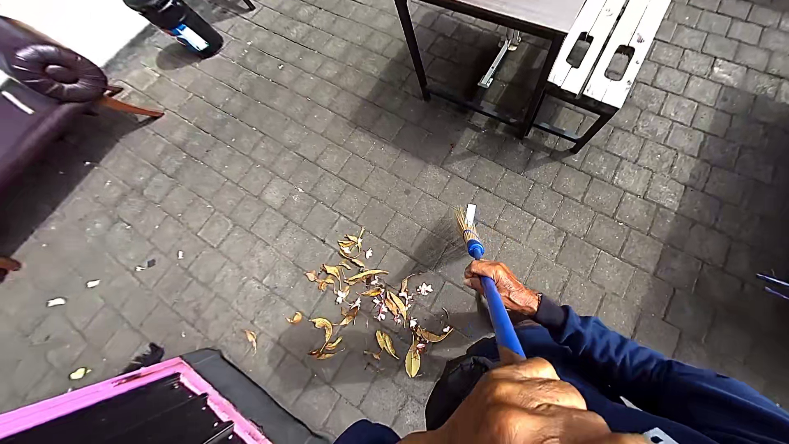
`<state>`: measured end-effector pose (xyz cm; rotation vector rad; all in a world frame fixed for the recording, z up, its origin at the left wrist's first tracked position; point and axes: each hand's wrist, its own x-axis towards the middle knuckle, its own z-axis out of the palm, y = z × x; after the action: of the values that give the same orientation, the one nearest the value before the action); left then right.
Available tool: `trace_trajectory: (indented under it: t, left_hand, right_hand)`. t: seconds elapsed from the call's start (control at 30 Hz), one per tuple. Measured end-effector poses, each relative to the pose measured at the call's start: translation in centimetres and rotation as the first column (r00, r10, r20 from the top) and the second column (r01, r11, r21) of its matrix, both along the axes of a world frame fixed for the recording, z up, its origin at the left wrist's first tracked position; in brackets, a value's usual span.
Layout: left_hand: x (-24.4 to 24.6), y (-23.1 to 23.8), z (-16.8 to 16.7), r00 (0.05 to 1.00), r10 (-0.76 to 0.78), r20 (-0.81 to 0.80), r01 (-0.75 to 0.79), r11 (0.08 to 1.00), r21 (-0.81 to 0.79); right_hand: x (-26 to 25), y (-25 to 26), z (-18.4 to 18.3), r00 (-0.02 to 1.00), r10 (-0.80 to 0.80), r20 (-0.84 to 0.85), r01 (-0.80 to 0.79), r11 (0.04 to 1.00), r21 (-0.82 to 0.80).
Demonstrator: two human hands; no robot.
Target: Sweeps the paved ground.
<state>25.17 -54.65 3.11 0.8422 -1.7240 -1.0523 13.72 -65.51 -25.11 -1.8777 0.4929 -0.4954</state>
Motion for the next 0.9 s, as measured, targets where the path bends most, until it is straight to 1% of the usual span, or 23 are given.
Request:
trace_trajectory:
  t: [0.07, 0.13, 0.23, 0.27, 0.33, 0.4, 0.47, 0.5, 0.53, 0.6, 0.67, 0.73, 0.8, 0.9]
  left_hand:
    - [1.0, -1.9, -1.8, 0.999, 0.007, -0.042, -0.007, 1.0, 0.014]
    - [2.0, -4.1, -4.4, 0.997, 0.022, -0.076, -0.022, 1.0, -0.001]
    - [3.5, -6.9, -6.7, 0.992, 0.079, -0.096, -0.081, 0.997, -0.014]
    - [3.9, -7.6, -6.8, 0.993, 0.098, -0.07, -0.099, 0.995, -0.023]
    - [4.9, -8.5, -6.4, 0.995, 0.104, 0.012, -0.103, 0.993, -0.049]
    - [6.1, -9.0, -5.7, 0.994, 0.082, 0.076, -0.075, 0.993, -0.089]
    - [7.9, -9.2, -4.4, 0.994, 0.036, 0.104, -0.025, 0.994, -0.102]
    - [9.0, -9.3, -3.7, 0.994, 0.004, 0.107, 0.007, 0.995, -0.099]
    - [10.2, -9.6, -3.0, 0.994, -0.021, 0.104, 0.031, 0.994, -0.101]
    - [13.2, -10.2, -1.5, 0.997, -0.01, 0.079, 0.019, 0.993, -0.117]
    - [16.9, -10.9, -0.5, 0.998, 0.031, 0.049, -0.023, 0.989, -0.147]
    - [20.6, -11.9, -0.2, 0.998, 0.065, 0.006, -0.064, 0.987, -0.148]
    - [23.4, -13.2, -0.8, 0.994, 0.104, -0.028, -0.107, 0.985, -0.138]
    - [26.7, -16.2, -2.7, 0.988, 0.148, -0.039, -0.152, 0.979, -0.134]
  right_hand:
    - [-2.1, -3.7, -1.2, 0.988, -0.087, -0.125, 0.082, 0.996, -0.043]
    - [-3.3, -7.1, -2.9, 0.968, -0.138, -0.209, 0.126, 0.99, -0.069]
    - [-1.9, -9.9, -4.6, 0.953, -0.138, -0.27, 0.133, 0.99, -0.038]
    - [-0.4, -10.0, -5.2, 0.96, -0.123, -0.253, 0.125, 0.992, -0.009]
    - [3.8, -8.8, -6.1, 0.988, -0.057, -0.143, 0.066, 0.996, 0.062]
    - [8.5, -7.1, -6.0, 0.998, 0.065, 0.004, -0.065, 0.992, 0.112]
    - [12.9, -5.8, -4.2, 0.976, 0.186, 0.11, -0.2, 0.97, 0.135]
    - [15.0, -5.2, -3.4, 0.965, 0.216, 0.146, -0.237, 0.962, 0.138]
    - [16.9, -5.0, -2.6, 0.957, 0.235, 0.172, -0.259, 0.956, 0.135]
    - [19.8, -5.6, -1.1, 0.948, 0.258, 0.185, -0.284, 0.95, 0.13]
    - [22.2, -7.5, -0.2, 0.959, 0.237, 0.157, -0.257, 0.959, 0.121]
    - [23.9, -10.2, -0.2, 0.978, 0.174, 0.114, -0.186, 0.977, 0.103]
    - [24.7, -13.3, -0.5, 0.994, 0.086, 0.065, -0.09, 0.993, 0.072]
    - [25.1, -19.0, -0.9, 0.997, -0.043, -0.065, 0.044, 0.999, 0.01]
